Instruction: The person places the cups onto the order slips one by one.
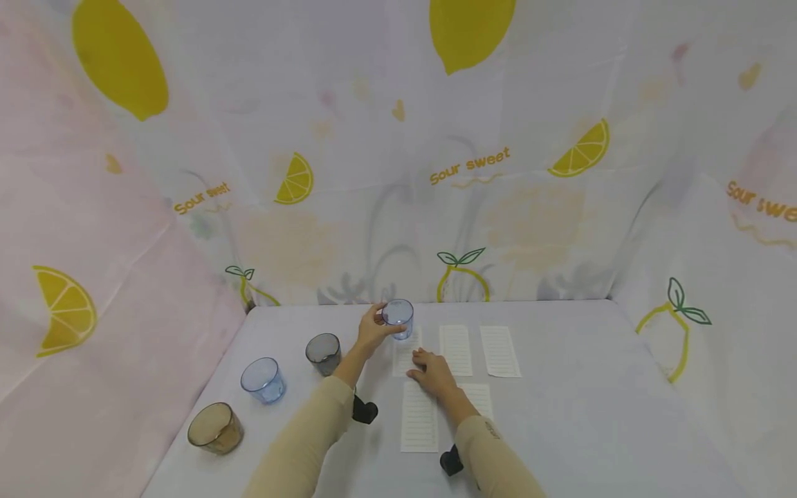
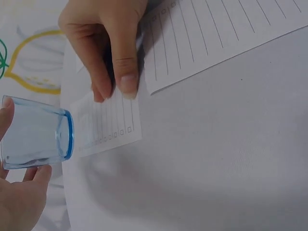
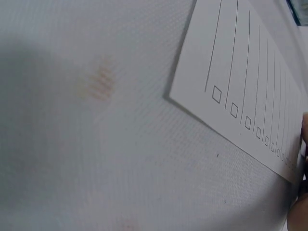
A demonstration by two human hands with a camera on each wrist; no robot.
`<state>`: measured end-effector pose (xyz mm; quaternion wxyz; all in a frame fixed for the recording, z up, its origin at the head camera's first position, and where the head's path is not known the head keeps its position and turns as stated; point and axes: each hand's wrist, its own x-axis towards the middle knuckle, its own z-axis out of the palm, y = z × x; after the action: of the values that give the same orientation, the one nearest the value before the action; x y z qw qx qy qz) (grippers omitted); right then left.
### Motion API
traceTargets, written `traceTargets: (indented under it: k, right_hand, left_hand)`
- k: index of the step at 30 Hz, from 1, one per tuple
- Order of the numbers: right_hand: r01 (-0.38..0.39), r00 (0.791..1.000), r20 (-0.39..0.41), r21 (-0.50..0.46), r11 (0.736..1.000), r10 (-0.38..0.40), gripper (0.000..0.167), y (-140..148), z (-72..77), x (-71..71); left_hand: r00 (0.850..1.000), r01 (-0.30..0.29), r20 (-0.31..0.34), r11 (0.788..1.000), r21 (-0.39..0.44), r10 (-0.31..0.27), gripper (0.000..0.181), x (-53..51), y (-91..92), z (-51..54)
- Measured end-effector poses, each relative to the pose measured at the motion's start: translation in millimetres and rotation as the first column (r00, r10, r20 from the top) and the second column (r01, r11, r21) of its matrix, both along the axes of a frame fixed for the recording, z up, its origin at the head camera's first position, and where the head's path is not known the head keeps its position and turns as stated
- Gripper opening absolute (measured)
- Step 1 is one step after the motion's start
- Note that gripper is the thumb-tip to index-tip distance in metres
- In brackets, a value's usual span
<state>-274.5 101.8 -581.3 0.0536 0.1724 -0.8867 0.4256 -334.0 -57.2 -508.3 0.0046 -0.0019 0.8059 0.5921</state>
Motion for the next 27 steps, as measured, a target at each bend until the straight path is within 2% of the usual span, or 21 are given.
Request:
traceTargets:
  k: [5, 19, 27]
  right_hand:
    - [0.003, 1.000, 0.000, 0.013, 1.000, -0.003, 0.038, 0, -1.0, -1.0]
    - [0.015, 1.000, 0.014, 0.004, 1.000, -0.015, 0.037, -1, 1.3, 0.4]
    - [0.023, 1.000, 0.008, 0.012, 1.000, -0.023, 0.036, -1, 2.7, 1.3]
  left_hand:
    - [1.000, -0.015, -0.008, 1.000, 0.000, 0.015, 0.076, 3.3, 4.4, -3.2]
    - [1.000, 0.012, -0.001, 1.000, 0.012, -0.011, 0.077, 11.9, 17.7, -13.9]
    - [1.000, 0.023, -0.006, 1.000, -0.005, -0.023, 0.077, 11.3, 20.5, -18.1]
